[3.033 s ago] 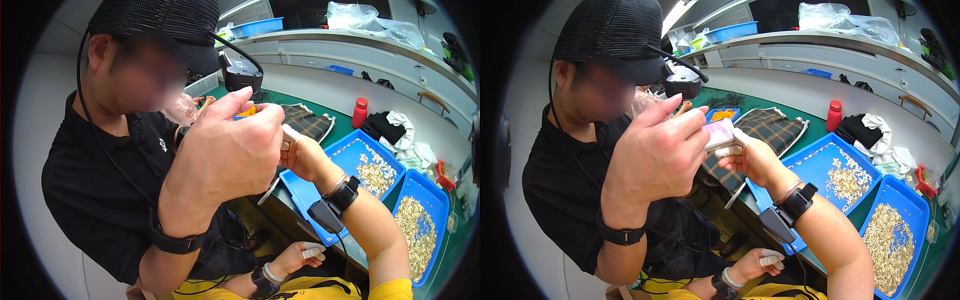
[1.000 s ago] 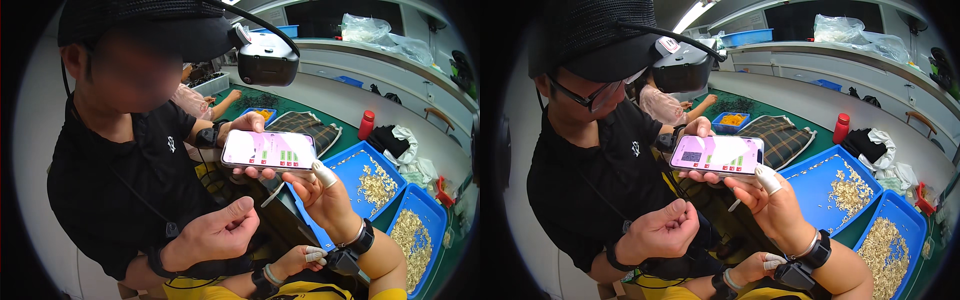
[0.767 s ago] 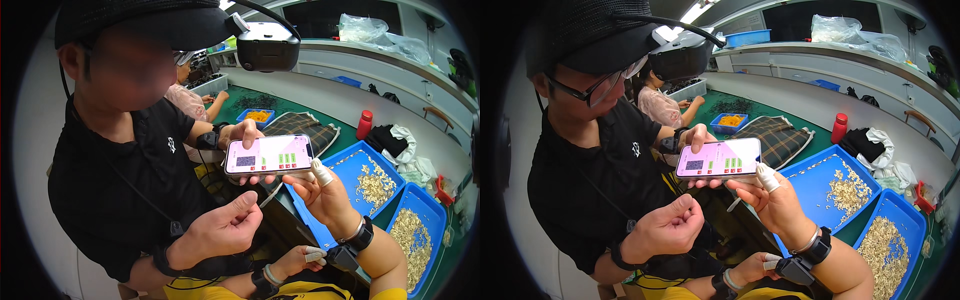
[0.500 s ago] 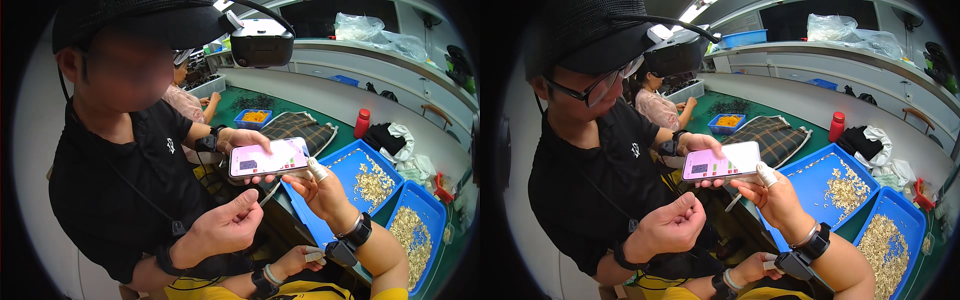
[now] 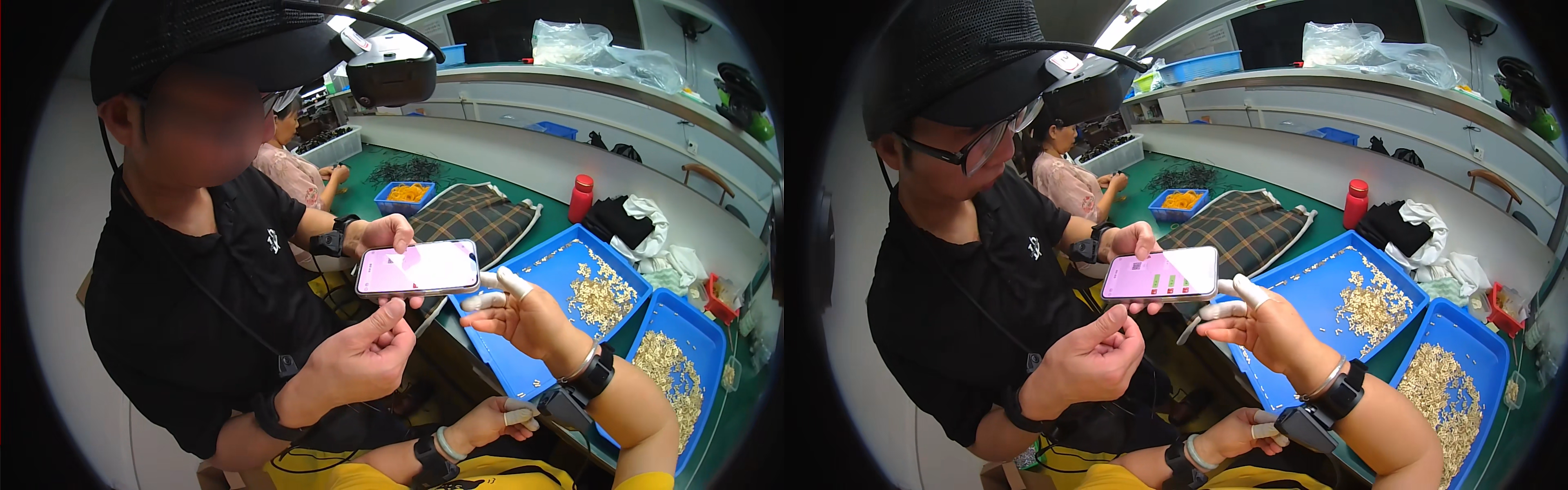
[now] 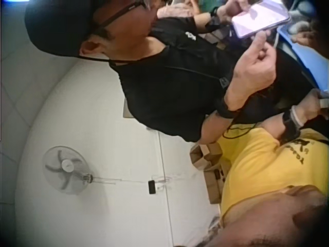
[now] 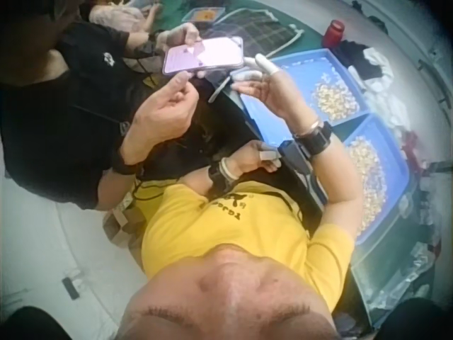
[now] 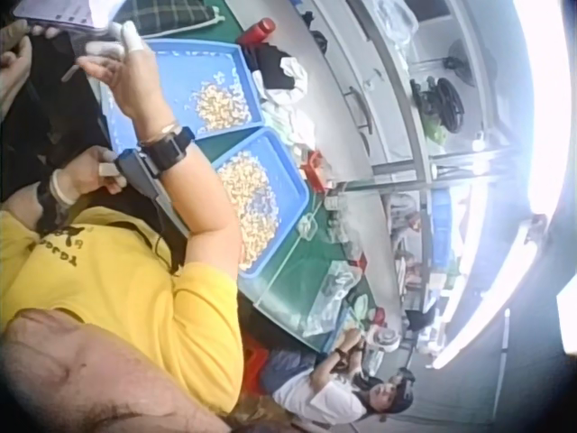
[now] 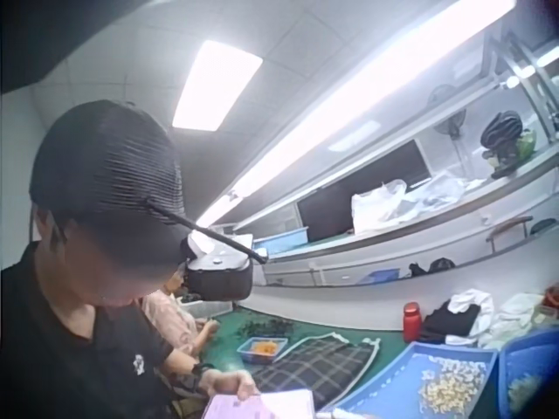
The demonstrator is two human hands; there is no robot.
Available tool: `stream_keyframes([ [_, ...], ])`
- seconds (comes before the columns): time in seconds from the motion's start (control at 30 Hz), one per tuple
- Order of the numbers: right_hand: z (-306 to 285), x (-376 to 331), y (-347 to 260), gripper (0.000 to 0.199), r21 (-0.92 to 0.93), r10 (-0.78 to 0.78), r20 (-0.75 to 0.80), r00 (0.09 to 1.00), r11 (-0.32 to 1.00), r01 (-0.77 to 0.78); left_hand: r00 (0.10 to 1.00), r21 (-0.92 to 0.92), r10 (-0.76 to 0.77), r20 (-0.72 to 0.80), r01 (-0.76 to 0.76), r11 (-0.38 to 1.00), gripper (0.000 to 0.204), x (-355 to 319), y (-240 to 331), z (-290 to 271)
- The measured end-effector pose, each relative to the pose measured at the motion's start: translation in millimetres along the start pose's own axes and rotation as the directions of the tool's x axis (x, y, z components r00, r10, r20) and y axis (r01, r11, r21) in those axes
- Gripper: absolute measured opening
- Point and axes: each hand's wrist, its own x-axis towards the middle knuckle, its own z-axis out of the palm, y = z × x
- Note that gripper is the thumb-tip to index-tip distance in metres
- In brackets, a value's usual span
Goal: Inspecting and sorting small nuts or seeds from a tray at a production workbench.
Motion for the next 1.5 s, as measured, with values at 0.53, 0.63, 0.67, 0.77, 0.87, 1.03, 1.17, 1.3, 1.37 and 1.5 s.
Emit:
stream_keyframes([
  [0.53,-32.5,-187.7,-41.5,0.035,-0.604,-0.069,-0.150,0.986,0.796,-0.036,0.996,0.079,-0.025,0.087,0.018,0.997,0.025,27.9,0.2,33.0],
  [0.63,-54.1,-216.4,-41.0,0.035,-0.587,-0.171,-0.196,0.966,0.809,0.024,0.993,0.088,-0.026,0.116,0.016,0.996,0.024,32.9,-0.4,42.4],
  [0.67,-60.7,-225.3,-40.2,0.036,-0.579,-0.227,-0.226,0.947,0.814,0.057,0.993,0.086,-0.021,0.114,0.011,0.996,0.024,35.7,-1.6,45.3],
  [0.77,-75.8,-245.2,-37.7,0.036,-0.570,-0.296,-0.243,0.924,0.814,0.112,0.984,0.077,-0.031,0.174,0.017,0.997,0.024,44.1,-2.7,52.7],
  [0.87,-77.6,-260.1,-33.4,0.035,-0.565,-0.357,-0.263,0.897,0.810,0.157,0.977,0.125,-0.052,0.205,0.026,0.992,0.024,50.5,-2.0,65.4],
  [1.03,-81.0,-273.1,-28.8,0.035,-0.575,-0.417,-0.279,0.865,0.794,0.198,0.973,0.157,-0.091,0.212,0.058,0.986,0.023,57.3,-9.0,74.4],
  [1.17,-90.0,-279.6,-29.4,0.036,-0.591,-0.445,-0.255,0.859,0.774,0.225,0.978,0.172,-0.104,0.179,0.073,0.982,0.024,57.7,-8.7,75.3],
  [1.3,-99.6,-287.1,-31.1,0.037,-0.614,-0.491,-0.218,0.843,0.741,0.273,0.981,0.160,-0.083,0.177,0.055,0.986,0.023,58.3,-8.8,73.9],
  [1.37,-107.5,-289.7,-31.5,0.038,-0.622,-0.509,-0.204,0.836,0.727,0.291,0.981,0.162,-0.081,0.176,0.052,0.985,0.023,60.5,-8.9,73.6],
  [1.5,-128.2,-297.5,-33.2,0.042,-0.639,-0.551,-0.185,0.814,0.696,0.326,0.981,0.157,-0.070,0.183,0.041,0.987,0.024,67.9,-8.2,78.0],
])
